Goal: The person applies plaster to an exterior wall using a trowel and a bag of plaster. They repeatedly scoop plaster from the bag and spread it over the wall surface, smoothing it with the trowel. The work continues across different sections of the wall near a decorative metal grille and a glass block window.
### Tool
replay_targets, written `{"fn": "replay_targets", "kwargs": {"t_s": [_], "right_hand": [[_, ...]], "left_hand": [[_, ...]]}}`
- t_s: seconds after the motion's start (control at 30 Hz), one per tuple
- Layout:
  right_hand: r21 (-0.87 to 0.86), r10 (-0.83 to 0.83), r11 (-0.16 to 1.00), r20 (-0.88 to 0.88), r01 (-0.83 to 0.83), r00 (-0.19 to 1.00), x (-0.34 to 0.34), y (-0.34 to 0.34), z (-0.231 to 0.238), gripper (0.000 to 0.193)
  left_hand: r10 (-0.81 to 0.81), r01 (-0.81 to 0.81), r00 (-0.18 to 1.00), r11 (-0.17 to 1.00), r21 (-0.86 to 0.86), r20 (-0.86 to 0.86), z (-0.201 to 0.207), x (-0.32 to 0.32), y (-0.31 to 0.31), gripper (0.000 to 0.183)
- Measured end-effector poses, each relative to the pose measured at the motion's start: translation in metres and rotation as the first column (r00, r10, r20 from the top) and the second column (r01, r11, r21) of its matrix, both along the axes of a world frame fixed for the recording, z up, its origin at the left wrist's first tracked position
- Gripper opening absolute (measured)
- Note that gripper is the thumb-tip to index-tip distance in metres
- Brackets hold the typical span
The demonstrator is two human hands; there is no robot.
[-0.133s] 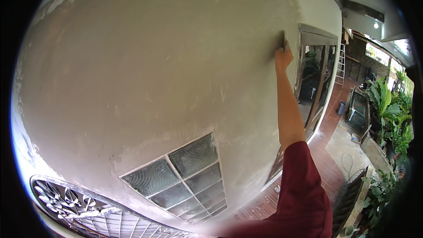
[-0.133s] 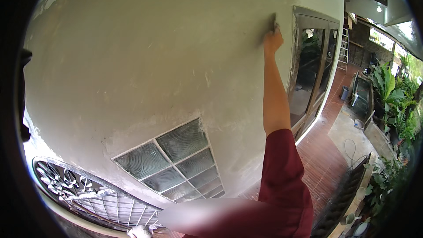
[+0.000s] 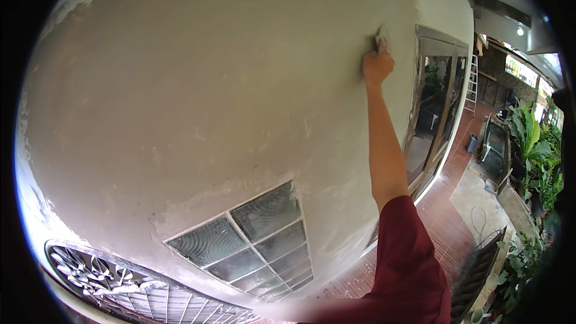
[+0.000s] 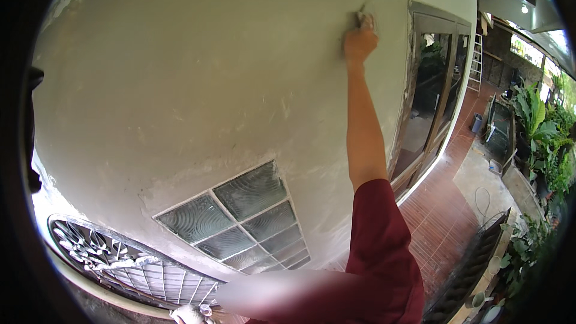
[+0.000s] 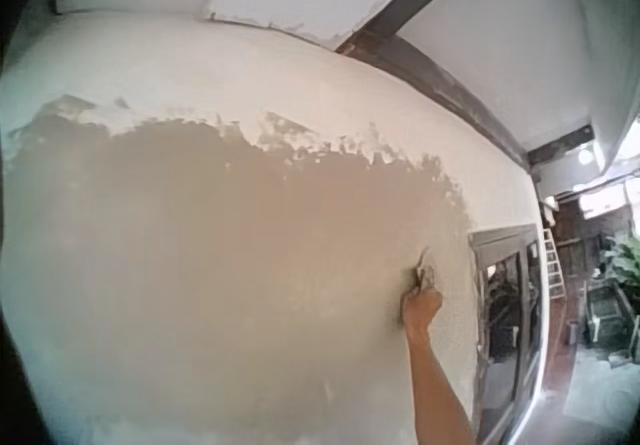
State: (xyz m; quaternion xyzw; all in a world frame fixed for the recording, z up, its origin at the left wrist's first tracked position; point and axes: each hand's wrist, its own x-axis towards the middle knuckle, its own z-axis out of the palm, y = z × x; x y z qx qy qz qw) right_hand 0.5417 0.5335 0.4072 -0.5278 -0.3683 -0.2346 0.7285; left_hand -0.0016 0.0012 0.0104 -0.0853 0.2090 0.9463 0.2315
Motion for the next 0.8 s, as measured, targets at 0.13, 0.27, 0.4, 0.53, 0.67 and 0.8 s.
{"fn": "replay_targets", "kwargs": {"t_s": [0.13, 0.27, 0.4, 0.53, 0.67, 0.8], "right_hand": [[0.100, 0.031, 0.994, 0.220, -0.054, 0.975, -0.062, -0.023, -0.025, 0.052], [0.101, 0.097, 0.981, 0.481, -0.165, 0.872, -0.123, -0.058, -0.097, 0.053], [0.089, 0.187, 0.917, 0.766, -0.390, 0.615, -0.166, -0.101, -0.191, 0.045], [-0.051, 0.278, 0.889, 0.850, -0.455, 0.448, -0.149, -0.144, -0.244, 0.039], [-0.272, 0.412, 0.910, 0.685, -0.314, 0.601, -0.088, -0.148, -0.219, 0.035], [0.243, 0.098, 0.957, 0.256, -0.162, 0.962, -0.007, -0.099, -0.121, 0.045]], "left_hand": [[0.030, -0.040, 0.988, 0.997, -0.067, -0.154, 0.002, 0.003, 0.010, 0.030], [-0.046, -0.054, 0.948, 0.951, -0.303, -0.314, 0.008, 0.012, 0.026, 0.030], [-0.046, 0.027, 0.990, 0.990, -0.137, -0.132, 0.011, 0.029, 0.037, 0.034], [-0.040, 0.031, 0.998, 0.988, -0.148, -0.056, 0.003, 0.043, 0.043, 0.036], [0.015, -0.003, 0.996, 0.991, -0.133, 0.090, -0.013, 0.039, 0.047, 0.039], [-0.010, 0.011, 0.999, 0.999, -0.044, 0.036, -0.022, 0.034, 0.045, 0.039]]}}
